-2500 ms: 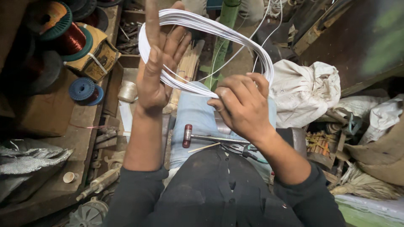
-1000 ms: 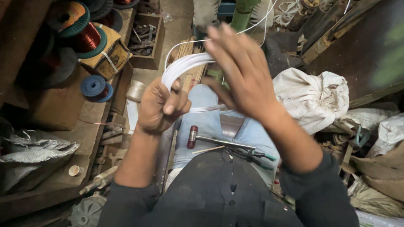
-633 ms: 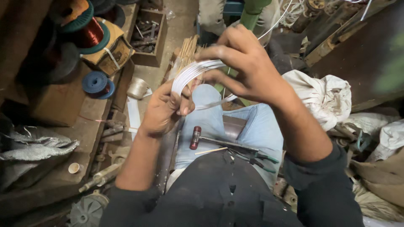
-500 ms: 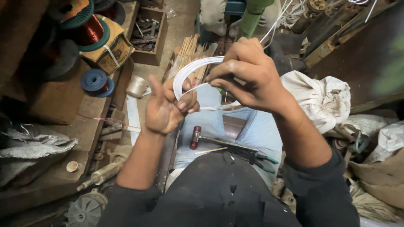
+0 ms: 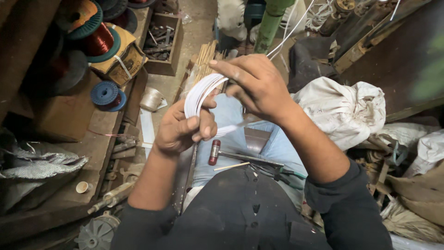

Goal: The person winds white wire onto a green vertical stand using both hands. They use a small hammer to tap the wire into place and a wooden stick to assist in guiding the wire. The person repeatedly wraps the wire around the stand, adjusting its position as needed.

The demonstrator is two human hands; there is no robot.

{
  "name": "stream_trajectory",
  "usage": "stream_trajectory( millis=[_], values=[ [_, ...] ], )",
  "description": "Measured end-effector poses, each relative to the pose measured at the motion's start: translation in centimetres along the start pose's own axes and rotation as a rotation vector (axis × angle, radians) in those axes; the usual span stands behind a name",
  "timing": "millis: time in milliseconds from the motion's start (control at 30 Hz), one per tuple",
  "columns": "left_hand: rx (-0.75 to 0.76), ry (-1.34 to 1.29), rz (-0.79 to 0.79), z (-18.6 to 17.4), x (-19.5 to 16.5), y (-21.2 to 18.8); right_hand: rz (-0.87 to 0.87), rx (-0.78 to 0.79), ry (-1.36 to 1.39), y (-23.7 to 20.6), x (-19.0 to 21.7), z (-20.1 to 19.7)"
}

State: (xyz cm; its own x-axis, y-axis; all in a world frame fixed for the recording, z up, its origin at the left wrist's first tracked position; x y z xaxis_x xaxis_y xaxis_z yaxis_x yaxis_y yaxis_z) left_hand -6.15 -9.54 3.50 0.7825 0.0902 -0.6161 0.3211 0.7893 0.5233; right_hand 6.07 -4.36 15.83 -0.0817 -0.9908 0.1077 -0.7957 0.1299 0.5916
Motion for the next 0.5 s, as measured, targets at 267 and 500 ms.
stream_trajectory(
  millis=[267,500],
  values=[
    [-0.344,0.449,0.033,-3.6,-1.3,1.5,0.315,-0.029,-0.155,-0.9,-3.1,-1.7],
    [-0.048,0.419,0.049,0.3,-1.7,4.0,0.465,-0.084,-0.059,-0.5,-4.7,-1.9]
  ],
)
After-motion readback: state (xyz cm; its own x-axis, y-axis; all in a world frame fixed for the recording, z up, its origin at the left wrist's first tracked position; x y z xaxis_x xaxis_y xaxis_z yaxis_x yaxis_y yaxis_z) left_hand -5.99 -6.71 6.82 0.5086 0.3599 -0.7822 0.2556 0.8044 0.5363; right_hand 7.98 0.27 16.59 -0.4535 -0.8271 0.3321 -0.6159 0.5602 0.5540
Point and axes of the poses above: each hand's wrist, its own y-axis towards the middle knuckle, its own z-axis out of the palm, x = y × z, the point moved 9 cm from there along y, towards the middle knuckle, and after that the axes turned 9 degrees about x, right-handed, at the moved point
